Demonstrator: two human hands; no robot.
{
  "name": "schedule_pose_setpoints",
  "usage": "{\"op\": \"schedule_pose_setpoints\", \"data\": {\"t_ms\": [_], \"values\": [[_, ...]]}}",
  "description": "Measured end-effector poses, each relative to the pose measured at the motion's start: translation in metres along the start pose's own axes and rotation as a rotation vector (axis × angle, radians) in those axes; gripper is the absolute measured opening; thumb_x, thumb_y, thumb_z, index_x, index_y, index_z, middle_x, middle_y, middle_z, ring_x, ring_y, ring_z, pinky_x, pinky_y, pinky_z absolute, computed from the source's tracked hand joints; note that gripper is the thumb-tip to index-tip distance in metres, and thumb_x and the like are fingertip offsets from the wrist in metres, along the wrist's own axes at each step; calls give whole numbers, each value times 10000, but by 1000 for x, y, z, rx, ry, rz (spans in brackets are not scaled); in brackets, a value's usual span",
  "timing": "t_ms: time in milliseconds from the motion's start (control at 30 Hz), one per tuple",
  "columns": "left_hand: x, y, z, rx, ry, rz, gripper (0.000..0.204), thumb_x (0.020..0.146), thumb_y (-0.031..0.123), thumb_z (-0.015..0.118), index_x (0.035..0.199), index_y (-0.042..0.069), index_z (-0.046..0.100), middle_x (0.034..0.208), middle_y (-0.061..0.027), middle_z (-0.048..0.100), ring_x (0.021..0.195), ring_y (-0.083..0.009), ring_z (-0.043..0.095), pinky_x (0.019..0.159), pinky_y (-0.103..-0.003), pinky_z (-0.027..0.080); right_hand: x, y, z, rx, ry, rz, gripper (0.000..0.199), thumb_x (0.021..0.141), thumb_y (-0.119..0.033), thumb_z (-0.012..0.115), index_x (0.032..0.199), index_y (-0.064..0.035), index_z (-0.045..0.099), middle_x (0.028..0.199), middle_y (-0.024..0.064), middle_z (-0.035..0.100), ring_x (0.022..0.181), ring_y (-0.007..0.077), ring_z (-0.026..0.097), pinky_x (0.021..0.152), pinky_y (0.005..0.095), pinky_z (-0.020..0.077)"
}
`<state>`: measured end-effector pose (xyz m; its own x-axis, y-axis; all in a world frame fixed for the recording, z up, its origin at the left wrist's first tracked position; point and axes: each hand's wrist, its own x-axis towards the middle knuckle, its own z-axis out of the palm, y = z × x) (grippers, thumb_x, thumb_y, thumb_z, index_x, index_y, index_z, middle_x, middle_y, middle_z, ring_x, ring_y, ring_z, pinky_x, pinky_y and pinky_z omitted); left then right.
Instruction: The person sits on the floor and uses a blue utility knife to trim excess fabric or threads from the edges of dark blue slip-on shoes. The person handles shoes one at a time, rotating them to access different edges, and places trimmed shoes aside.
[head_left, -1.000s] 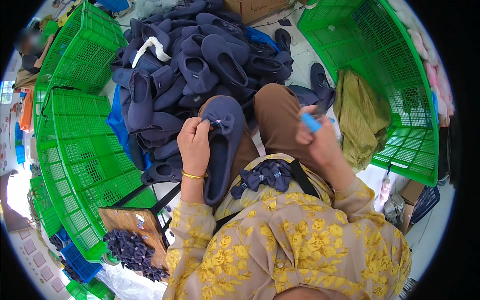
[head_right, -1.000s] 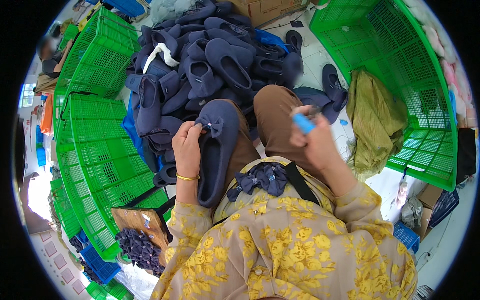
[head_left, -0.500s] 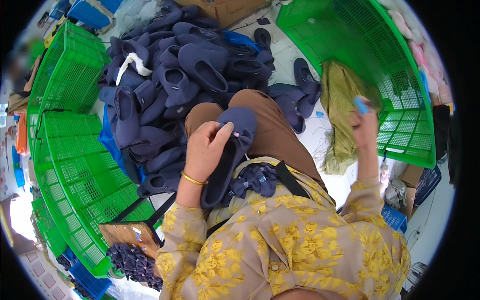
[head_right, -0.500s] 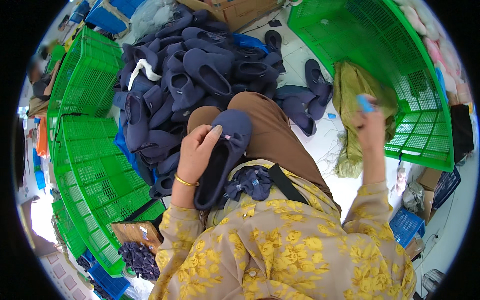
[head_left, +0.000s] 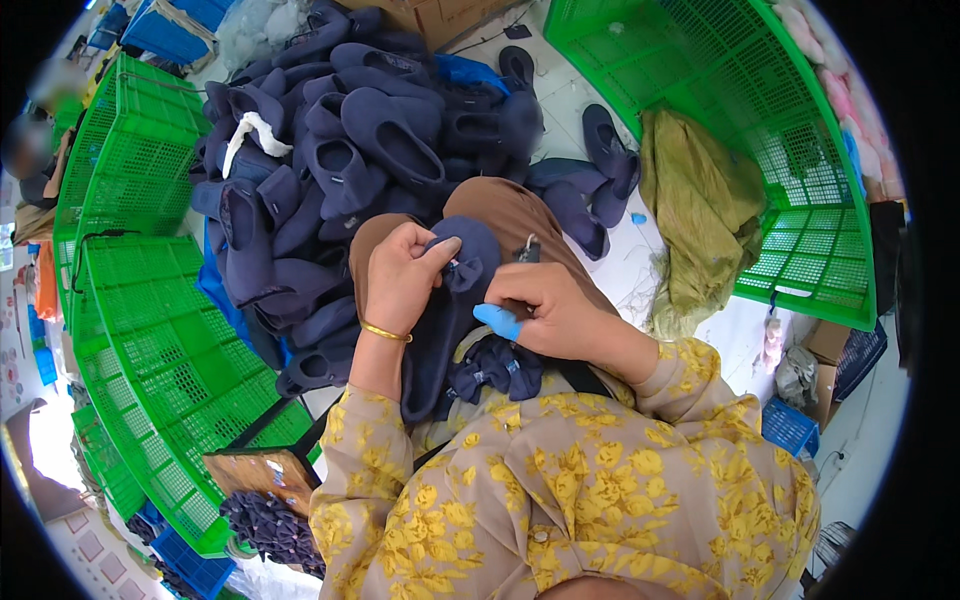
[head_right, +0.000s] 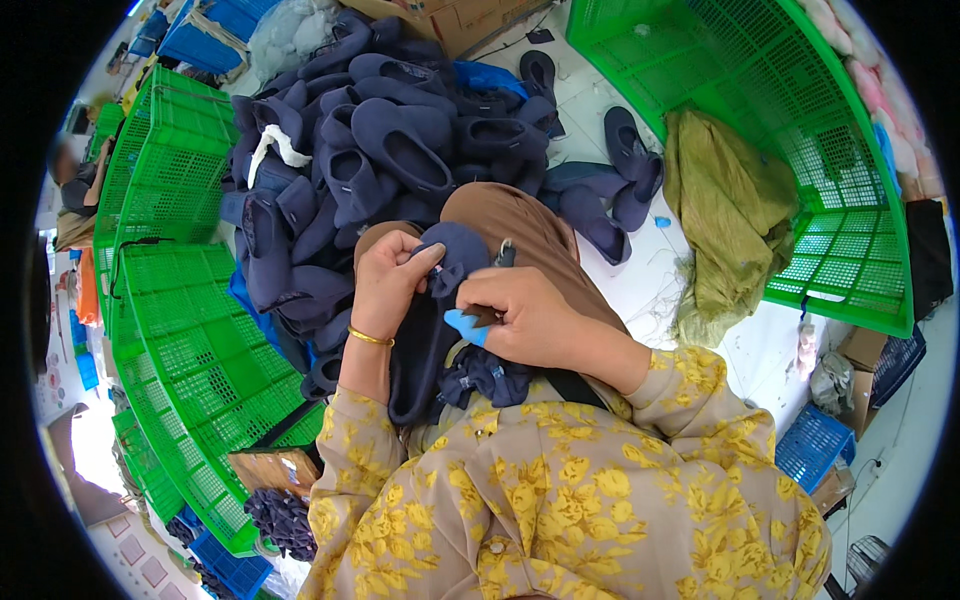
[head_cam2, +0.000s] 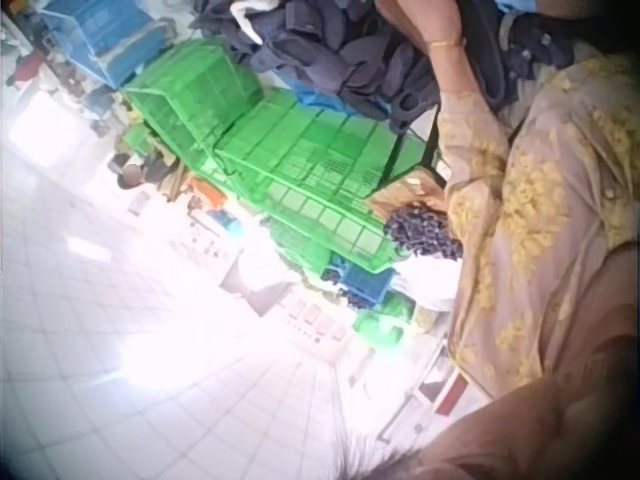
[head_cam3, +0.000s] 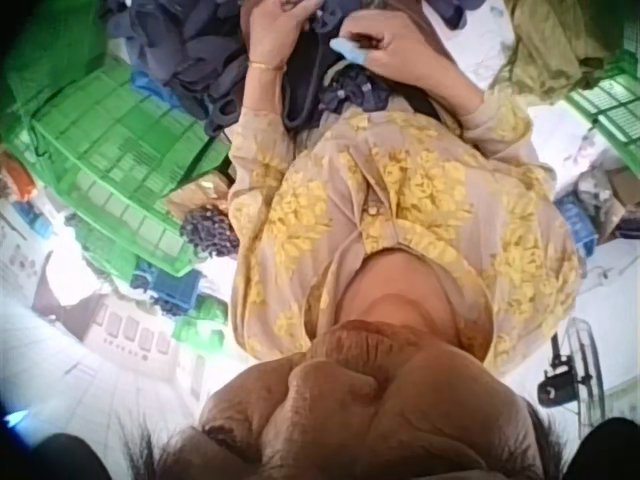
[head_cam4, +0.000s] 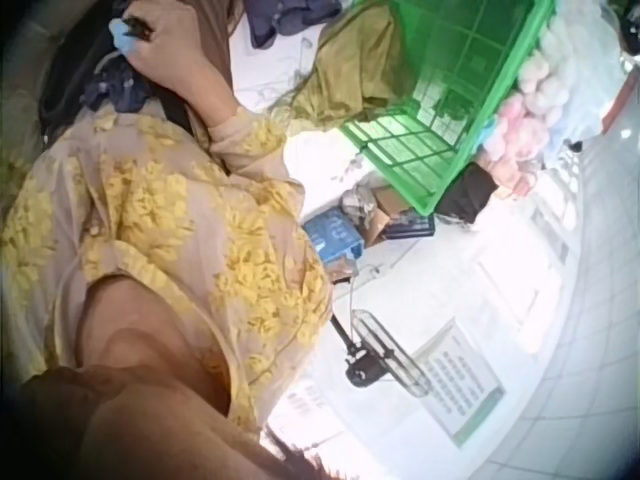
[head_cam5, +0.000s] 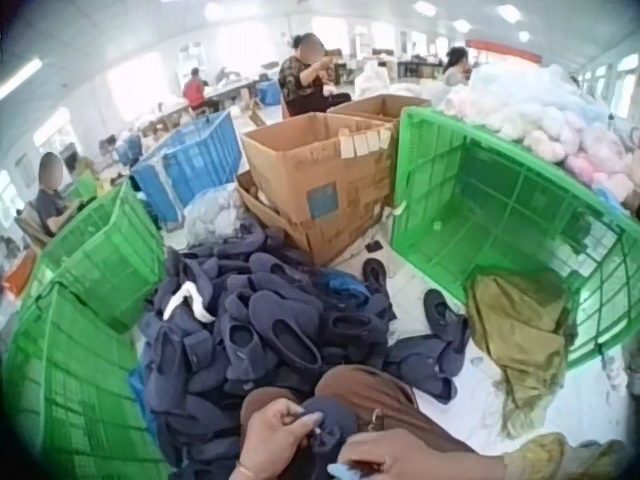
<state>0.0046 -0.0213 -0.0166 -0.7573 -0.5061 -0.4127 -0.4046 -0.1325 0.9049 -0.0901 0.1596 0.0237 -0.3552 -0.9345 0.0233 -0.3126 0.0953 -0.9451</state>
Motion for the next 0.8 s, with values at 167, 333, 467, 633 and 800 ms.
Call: {"op": "schedule_pose_setpoints", "data": {"t_ms": [167,333,467,633,800], "values": [[9,-17,8,87,67,80,199,815,128,744,754,4,601,621,-13,608,545,-57,511,508,-228,391,28,8,26,672,285,-81,193,894,-122,620,740,-40,537,660,-15,514,620,73,442,543,244,359],[5,-14,8,-33,108,73,172,829,80,732,764,1,595,633,3,612,575,-31,510,518,-200,386,27,7,29,1110,306,287,325,889,-57,604,632,-113,412,564,-57,357,490,45,308,474,237,264],[-1,-14,12,-179,167,48,178,867,88,718,759,71,576,624,68,542,521,9,414,464,-167,274,11,5,29,1175,354,365,345,886,-49,603,624,-100,384,552,-13,371,455,82,308,472,261,286],[-12,-9,13,-285,124,23,179,872,92,713,757,83,577,600,74,532,490,14,369,447,-174,239,-5,-10,18,1246,327,298,350,900,-44,584,625,-104,376,571,-21,382,487,74,333,481,248,285],[-11,-12,15,64,197,156,165,858,92,722,787,35,585,599,32,535,517,-40,416,493,-222,347,-2,0,16,1210,315,119,312,916,-51,589,652,-72,423,597,-5,418,535,82,412,542,254,369]]}}
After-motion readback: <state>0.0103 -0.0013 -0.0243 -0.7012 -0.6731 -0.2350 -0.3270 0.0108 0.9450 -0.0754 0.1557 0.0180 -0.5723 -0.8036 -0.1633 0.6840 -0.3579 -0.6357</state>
